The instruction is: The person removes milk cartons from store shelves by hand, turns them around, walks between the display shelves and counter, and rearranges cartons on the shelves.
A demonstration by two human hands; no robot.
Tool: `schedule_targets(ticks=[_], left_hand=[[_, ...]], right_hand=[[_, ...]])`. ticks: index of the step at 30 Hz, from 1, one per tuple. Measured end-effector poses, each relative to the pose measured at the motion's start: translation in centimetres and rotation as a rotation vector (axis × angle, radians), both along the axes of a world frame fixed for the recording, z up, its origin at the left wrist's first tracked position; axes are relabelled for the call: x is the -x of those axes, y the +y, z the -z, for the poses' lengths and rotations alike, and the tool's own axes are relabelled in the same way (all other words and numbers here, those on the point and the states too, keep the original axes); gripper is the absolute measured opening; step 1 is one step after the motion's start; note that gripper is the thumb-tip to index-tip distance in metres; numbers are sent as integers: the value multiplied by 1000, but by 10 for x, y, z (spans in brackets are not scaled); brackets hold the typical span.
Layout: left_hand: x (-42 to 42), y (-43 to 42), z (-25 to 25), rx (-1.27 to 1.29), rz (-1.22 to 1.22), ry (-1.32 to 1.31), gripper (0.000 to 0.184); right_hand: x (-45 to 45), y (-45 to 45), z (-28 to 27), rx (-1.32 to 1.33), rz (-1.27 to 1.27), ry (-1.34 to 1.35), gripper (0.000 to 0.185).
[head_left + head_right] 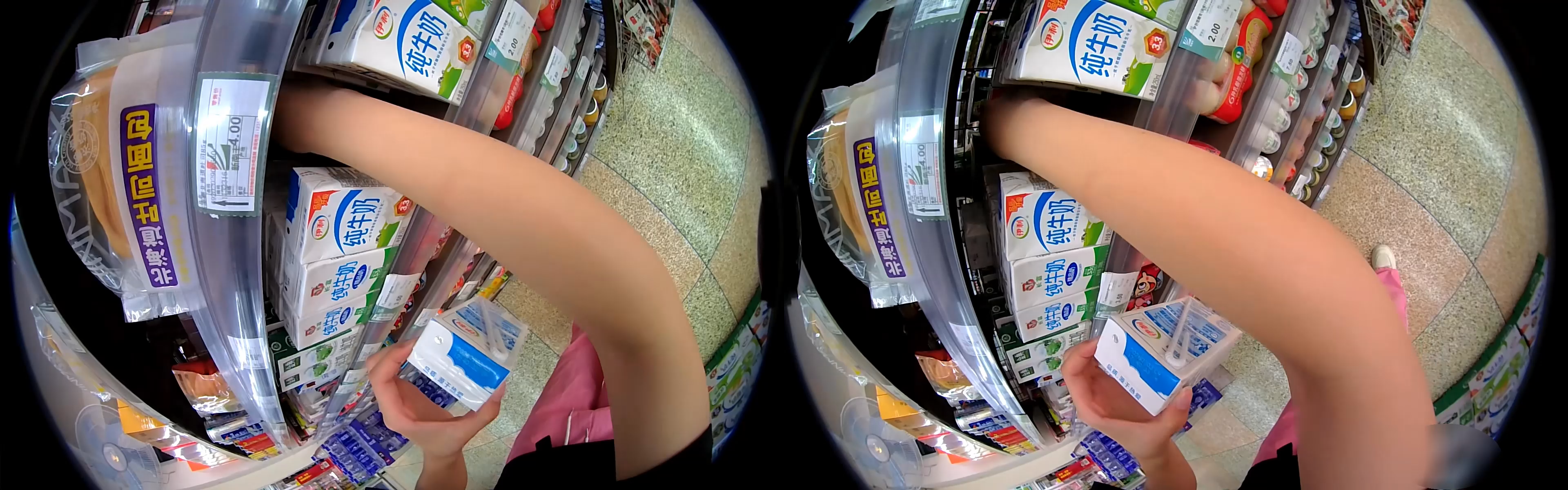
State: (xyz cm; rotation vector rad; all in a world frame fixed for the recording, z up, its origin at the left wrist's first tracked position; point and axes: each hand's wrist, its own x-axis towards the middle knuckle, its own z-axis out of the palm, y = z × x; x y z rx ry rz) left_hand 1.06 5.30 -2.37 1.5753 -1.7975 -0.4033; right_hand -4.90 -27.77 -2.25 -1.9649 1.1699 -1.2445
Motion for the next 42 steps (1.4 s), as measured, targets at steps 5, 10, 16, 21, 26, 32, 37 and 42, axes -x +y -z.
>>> schedule_targets(ticks=[5,10,16,21,26,32,37,42], left_hand=[[4,-6,-1,5,-42,40,87],[-3,-6,-1,11,-1,-73,93],[3,-11,-1,24,-22,-3,85],[0,-11,-2,30,-21,5,85],[0,-12,-5,39,-5,-40,84],[-2,-10,-8,36,4,-46,83],[-3,-11,-8,47,8,-48,83],[-2,-13,-6,47,-9,-39,83]], right_hand=[[-16,-9,15,161,159,-101,29],[-13,3,15,357,225,-53,30],[5,9,9,564,400,350,25],[-5,4,9,571,489,373,22],[0,1,8,503,241,40,23],[33,20,-11,108,-146,-86,24],[64,48,-22,-126,-336,-149,28],[74,71,-15,-200,-251,-307,33]])
